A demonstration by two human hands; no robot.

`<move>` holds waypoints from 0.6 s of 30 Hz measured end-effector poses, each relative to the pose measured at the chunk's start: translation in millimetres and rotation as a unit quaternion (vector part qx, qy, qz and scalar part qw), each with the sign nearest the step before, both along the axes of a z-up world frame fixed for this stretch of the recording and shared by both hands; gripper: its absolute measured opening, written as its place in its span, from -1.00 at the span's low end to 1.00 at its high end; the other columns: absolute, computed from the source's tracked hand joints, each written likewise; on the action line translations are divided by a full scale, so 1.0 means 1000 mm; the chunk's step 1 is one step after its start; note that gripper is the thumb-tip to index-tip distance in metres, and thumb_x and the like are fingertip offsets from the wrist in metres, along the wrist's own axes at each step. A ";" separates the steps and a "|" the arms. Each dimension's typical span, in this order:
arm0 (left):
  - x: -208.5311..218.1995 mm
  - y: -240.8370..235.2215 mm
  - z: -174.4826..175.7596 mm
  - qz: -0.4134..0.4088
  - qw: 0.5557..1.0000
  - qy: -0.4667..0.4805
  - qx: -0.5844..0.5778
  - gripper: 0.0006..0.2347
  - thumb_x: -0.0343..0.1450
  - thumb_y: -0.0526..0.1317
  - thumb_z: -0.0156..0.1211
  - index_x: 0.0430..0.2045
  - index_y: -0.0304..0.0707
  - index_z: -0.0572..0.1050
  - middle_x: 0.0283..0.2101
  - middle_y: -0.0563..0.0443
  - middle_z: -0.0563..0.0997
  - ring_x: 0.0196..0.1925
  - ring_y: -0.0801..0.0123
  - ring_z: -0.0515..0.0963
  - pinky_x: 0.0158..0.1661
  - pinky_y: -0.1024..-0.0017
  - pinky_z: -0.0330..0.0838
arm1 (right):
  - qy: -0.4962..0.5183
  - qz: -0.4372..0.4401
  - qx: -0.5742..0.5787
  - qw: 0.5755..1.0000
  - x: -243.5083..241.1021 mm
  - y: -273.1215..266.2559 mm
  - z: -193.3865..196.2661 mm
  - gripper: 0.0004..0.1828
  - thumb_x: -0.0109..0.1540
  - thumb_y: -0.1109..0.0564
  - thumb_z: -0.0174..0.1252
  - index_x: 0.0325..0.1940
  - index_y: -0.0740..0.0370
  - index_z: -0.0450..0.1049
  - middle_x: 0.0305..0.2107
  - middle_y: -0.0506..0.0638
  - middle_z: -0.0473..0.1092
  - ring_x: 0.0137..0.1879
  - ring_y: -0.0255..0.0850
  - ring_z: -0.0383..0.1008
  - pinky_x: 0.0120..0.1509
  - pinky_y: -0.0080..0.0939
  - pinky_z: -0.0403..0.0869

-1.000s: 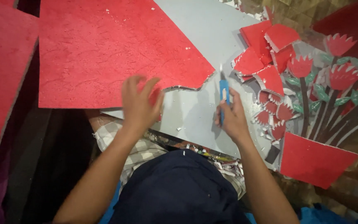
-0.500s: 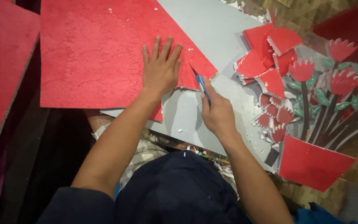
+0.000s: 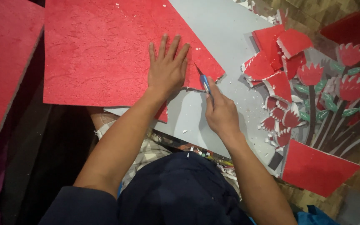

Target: The person uses a utility knife to cut various shapes out of a red foam board on a work surface.

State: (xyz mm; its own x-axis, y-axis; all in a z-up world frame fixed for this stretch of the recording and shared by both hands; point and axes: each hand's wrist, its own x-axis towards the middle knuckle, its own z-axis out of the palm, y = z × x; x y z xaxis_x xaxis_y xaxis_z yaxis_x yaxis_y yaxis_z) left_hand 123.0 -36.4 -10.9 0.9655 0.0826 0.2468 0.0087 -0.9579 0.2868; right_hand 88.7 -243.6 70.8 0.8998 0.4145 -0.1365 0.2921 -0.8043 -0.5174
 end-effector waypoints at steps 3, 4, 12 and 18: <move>-0.002 -0.002 0.013 -0.001 0.999 0.045 -0.003 -0.59 0.65 -0.02 -0.28 0.43 0.03 0.25 0.53 -0.03 0.10 0.57 -0.09 -0.10 0.41 -0.32 -0.28 | -0.015 0.000 -0.016 1.000 -0.001 0.001 -0.001 -0.41 0.41 0.15 -0.06 0.56 -0.04 0.13 -0.32 0.18 0.52 -0.27 0.25 0.49 -0.26 0.20 0.38; -0.001 -0.001 0.010 -0.001 0.999 0.046 -0.003 -0.59 0.65 -0.02 -0.28 0.43 0.03 0.25 0.53 -0.03 0.10 0.57 -0.09 -0.10 0.41 -0.32 -0.28 | -0.015 0.000 -0.016 1.000 -0.001 0.003 0.001 -0.41 0.41 0.15 -0.06 0.56 -0.04 0.13 -0.32 0.18 0.52 -0.27 0.25 0.49 -0.26 0.20 0.38; 0.002 -0.002 0.003 0.004 0.999 0.046 -0.015 -0.59 0.63 -0.04 -0.26 0.42 0.05 0.25 0.53 -0.03 0.11 0.57 -0.10 -0.09 0.40 -0.35 -0.31 | 0.062 0.008 -0.213 0.975 0.016 0.031 0.049 -0.34 0.31 0.21 -0.18 0.52 -0.16 0.13 -0.44 0.22 0.43 -0.35 0.37 0.43 -0.32 0.33 0.38; 0.000 -0.001 0.027 -0.009 0.991 0.128 -0.035 -0.56 0.61 -0.07 -0.34 0.44 0.00 0.16 0.56 -0.06 0.01 0.58 -0.08 -0.22 0.40 -0.33 -0.41 | 0.087 0.060 -0.274 0.956 0.037 0.056 0.073 -0.19 0.17 0.34 -0.19 0.53 -0.07 0.15 -0.37 0.30 0.45 -0.25 0.38 0.49 -0.21 0.29 0.45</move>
